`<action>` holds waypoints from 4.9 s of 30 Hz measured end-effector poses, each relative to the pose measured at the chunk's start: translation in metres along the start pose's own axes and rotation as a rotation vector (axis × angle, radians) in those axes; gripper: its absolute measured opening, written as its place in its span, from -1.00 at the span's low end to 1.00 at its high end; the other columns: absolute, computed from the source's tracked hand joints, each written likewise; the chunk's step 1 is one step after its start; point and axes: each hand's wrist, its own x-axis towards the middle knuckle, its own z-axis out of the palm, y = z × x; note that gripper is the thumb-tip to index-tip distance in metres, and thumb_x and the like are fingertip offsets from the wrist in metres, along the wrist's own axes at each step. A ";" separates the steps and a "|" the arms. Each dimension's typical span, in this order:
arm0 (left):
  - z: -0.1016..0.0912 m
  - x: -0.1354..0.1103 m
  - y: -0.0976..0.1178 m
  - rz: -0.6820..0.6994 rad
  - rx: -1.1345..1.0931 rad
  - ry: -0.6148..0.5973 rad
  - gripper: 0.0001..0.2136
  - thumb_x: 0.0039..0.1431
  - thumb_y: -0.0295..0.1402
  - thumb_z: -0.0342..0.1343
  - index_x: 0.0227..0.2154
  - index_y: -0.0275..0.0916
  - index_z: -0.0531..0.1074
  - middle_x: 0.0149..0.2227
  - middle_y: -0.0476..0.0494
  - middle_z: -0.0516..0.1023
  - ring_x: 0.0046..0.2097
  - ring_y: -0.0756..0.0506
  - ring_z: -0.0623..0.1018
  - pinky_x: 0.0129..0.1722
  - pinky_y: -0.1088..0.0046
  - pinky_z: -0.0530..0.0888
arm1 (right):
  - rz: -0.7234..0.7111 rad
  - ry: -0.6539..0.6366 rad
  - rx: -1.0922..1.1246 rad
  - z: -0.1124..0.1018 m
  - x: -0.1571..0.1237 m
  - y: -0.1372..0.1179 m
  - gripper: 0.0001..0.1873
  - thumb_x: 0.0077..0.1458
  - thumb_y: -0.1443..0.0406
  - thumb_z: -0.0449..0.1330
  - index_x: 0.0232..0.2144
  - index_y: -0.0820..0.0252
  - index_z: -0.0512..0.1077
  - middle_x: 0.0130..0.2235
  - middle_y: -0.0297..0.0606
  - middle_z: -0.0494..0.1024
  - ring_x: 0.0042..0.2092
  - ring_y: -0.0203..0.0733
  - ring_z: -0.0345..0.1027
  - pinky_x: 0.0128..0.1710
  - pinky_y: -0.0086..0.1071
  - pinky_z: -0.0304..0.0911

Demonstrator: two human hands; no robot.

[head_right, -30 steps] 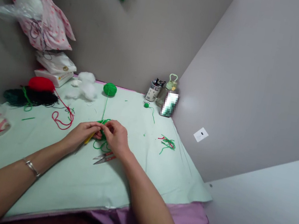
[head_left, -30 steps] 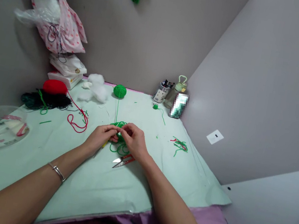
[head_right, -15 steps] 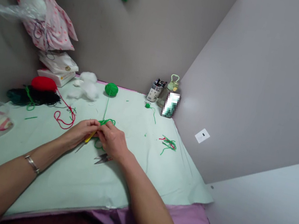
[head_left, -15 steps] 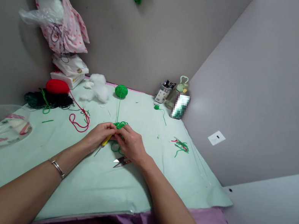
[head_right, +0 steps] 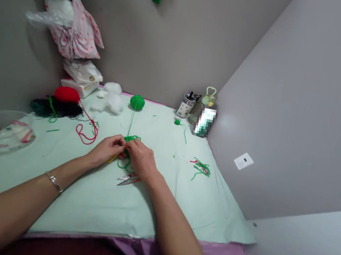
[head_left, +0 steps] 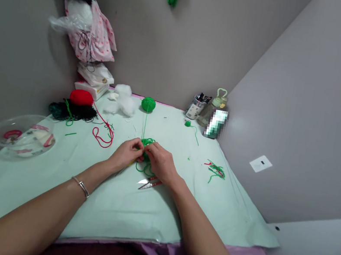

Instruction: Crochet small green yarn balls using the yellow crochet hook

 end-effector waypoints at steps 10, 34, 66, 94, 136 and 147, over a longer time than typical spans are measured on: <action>0.000 -0.008 0.003 0.151 0.157 0.008 -0.72 0.38 -0.23 0.16 0.03 -0.27 0.47 -0.04 -0.19 0.58 -0.16 -0.13 0.62 -0.17 0.22 0.61 | 0.145 0.028 0.124 0.007 0.006 0.001 -0.83 0.33 0.35 0.07 -0.20 0.12 0.47 -0.20 -0.24 0.56 -0.20 -0.18 0.43 -0.20 -0.38 0.26; -0.001 -0.009 0.006 0.368 0.428 0.105 -0.75 0.37 -0.24 0.17 -0.01 -0.26 0.50 -0.01 -0.20 0.58 -0.09 -0.16 0.61 -0.09 0.17 0.60 | 0.468 0.044 0.469 0.000 0.009 0.006 -0.88 0.16 0.26 0.22 -0.36 0.14 0.56 -0.42 -0.36 0.58 -0.38 -0.23 0.36 -0.33 -0.36 0.23; 0.002 -0.018 0.012 0.558 0.346 0.193 -0.80 0.37 -0.25 0.16 -0.09 -0.27 0.50 -0.12 -0.15 0.59 -0.15 -0.13 0.60 -0.14 0.22 0.59 | 0.563 0.000 0.919 -0.013 0.014 0.000 -0.63 -0.09 0.02 0.37 -0.44 0.21 0.56 -0.54 -0.41 0.38 -0.49 -0.34 0.12 -0.49 -0.42 0.05; -0.002 -0.010 0.004 0.590 0.485 0.213 -0.81 0.38 -0.26 0.16 -0.12 -0.27 0.52 -0.13 -0.14 0.60 -0.18 -0.11 0.61 -0.16 0.24 0.60 | 0.534 0.133 0.747 -0.004 0.012 -0.001 -0.77 -0.03 0.13 0.31 -0.46 0.19 0.56 -0.51 -0.35 0.50 -0.47 -0.27 0.24 -0.45 -0.38 0.16; 0.001 -0.017 0.010 0.646 0.459 0.214 -0.83 0.38 -0.26 0.14 -0.25 -0.27 0.50 -0.24 -0.08 0.55 -0.23 -0.08 0.55 -0.21 0.29 0.54 | 0.547 0.002 0.858 -0.009 0.012 -0.002 -0.70 0.03 0.10 0.31 -0.41 0.25 0.58 -0.62 -0.42 0.37 -0.54 -0.33 0.19 -0.53 -0.43 0.07; -0.003 -0.007 0.005 0.399 0.300 0.148 -0.76 0.36 -0.25 0.19 -0.02 -0.27 0.50 -0.02 -0.19 0.58 -0.09 -0.16 0.60 -0.10 0.17 0.59 | 0.463 -0.017 0.725 -0.007 0.011 -0.002 -0.75 0.05 0.18 0.26 -0.31 0.22 0.62 -0.42 -0.33 0.58 -0.39 -0.25 0.35 -0.36 -0.38 0.25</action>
